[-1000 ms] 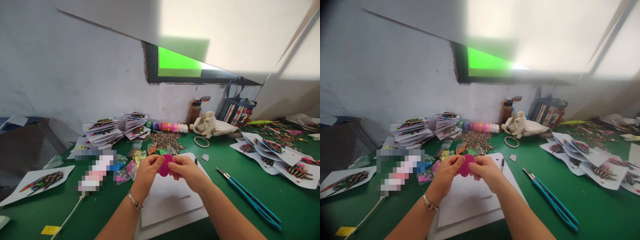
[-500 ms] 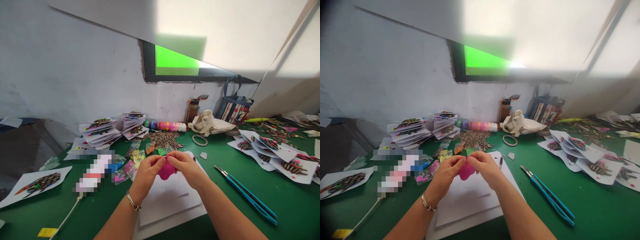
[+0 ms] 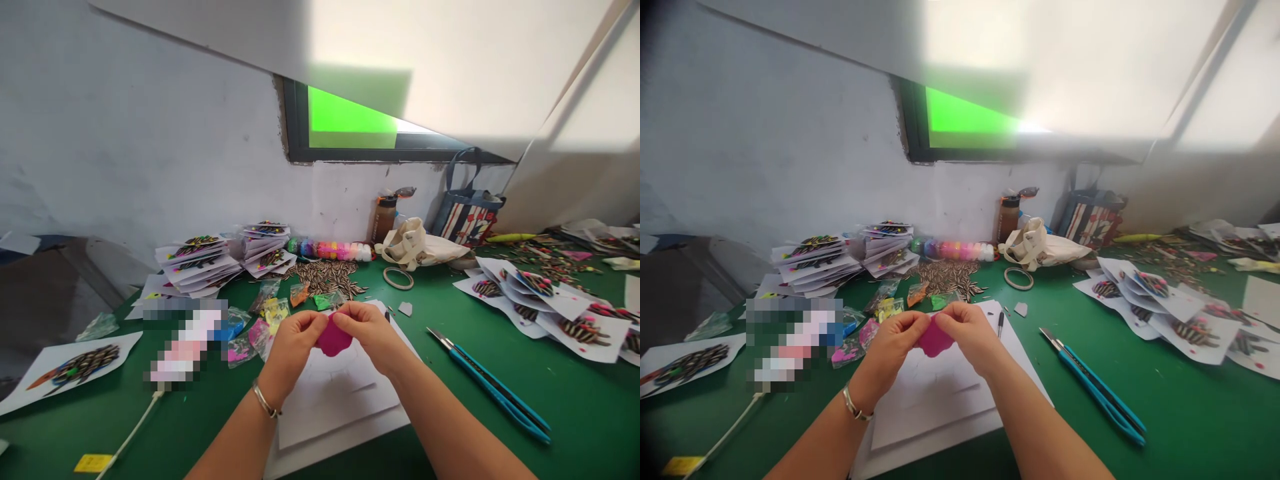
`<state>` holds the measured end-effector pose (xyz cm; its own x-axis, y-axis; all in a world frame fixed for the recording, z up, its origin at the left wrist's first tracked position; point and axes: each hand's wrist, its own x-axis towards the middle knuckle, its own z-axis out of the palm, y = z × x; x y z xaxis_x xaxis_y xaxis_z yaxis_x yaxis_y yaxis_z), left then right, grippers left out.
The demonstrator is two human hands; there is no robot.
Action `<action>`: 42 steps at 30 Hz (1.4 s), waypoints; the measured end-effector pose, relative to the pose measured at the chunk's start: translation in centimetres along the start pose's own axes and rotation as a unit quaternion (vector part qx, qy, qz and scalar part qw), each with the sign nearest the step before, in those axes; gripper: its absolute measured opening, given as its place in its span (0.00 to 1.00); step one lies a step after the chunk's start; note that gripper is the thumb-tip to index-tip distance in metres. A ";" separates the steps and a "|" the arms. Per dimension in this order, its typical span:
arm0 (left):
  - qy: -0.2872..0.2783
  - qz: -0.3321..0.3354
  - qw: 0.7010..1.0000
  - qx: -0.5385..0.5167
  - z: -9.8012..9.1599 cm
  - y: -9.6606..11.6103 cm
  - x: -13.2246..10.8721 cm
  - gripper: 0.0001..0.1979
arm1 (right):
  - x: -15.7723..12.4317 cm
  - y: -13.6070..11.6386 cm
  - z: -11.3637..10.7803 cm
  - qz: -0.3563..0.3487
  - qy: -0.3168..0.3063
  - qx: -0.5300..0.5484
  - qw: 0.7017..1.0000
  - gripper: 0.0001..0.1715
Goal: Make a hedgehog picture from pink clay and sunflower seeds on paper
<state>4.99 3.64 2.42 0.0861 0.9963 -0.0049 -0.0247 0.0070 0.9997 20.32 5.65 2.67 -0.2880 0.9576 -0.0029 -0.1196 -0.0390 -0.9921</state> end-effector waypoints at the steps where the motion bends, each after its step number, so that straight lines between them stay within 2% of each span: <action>1: 0.000 -0.005 1.000 -0.021 0.1 0.0 0.0 0.17 | 0.0 0.1 0.0 -0.008 0.008 -0.003 1.000 0.14; 4: -0.006 -0.015 0.998 -0.053 0.1 0.1 0.0 0.18 | 0.1 0.2 0.0 -0.016 0.006 0.001 1.000 0.14; 8: -0.014 -0.005 1.000 0.003 -0.1 0.4 -0.1 0.15 | 0.2 0.2 -0.2 0.012 -0.016 -0.007 1.000 0.15; 11: -0.015 -0.001 1.000 0.022 -0.1 0.4 -0.3 0.14 | 0.3 0.2 -0.2 0.013 -0.004 0.007 1.000 0.16; 15: -0.033 -0.009 0.999 -0.023 0.0 0.2 -0.2 0.19 | 0.2 0.4 0.0 -0.004 0.006 0.008 1.000 0.13; 22: -0.048 -0.073 0.996 -0.029 -0.1 0.3 -0.2 0.18 | 0.2 0.1 0.0 -0.039 0.060 0.029 0.997 0.14; 24: -0.053 -0.068 0.996 -0.025 -0.1 0.3 -0.2 0.14 | 0.3 0.0 -0.3 -0.020 0.064 0.041 0.997 0.15; 27: -0.032 -0.046 0.998 -0.023 -0.2 0.3 -0.1 0.12 | 0.5 0.1 -0.8 0.038 0.046 0.057 0.997 0.23; 31: -0.004 -0.023 0.999 -0.025 -0.4 0.3 0.0 0.11 | 0.5 0.4 -1.0 0.097 0.004 0.100 0.990 0.21; 33: 0.003 -0.015 1.000 -0.020 -0.4 0.3 0.0 0.11 | 0.4 0.5 -0.8 0.104 -0.015 0.144 0.984 0.20; 37: -0.008 -0.021 1.000 -0.021 -0.5 0.4 0.0 0.14 | 0.2 0.3 -0.5 0.048 -0.022 0.178 0.983 0.23; 42: -0.011 -0.019 1.000 -0.009 -0.6 0.4 0.0 0.14 | 0.0 -0.2 -0.6 -0.012 0.000 0.111 0.994 0.29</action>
<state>4.40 3.73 2.79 0.1082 0.9933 -0.0413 -0.0396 0.0458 0.9982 20.93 5.83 2.80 -0.2828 0.9590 0.0207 -0.3324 -0.0778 -0.9399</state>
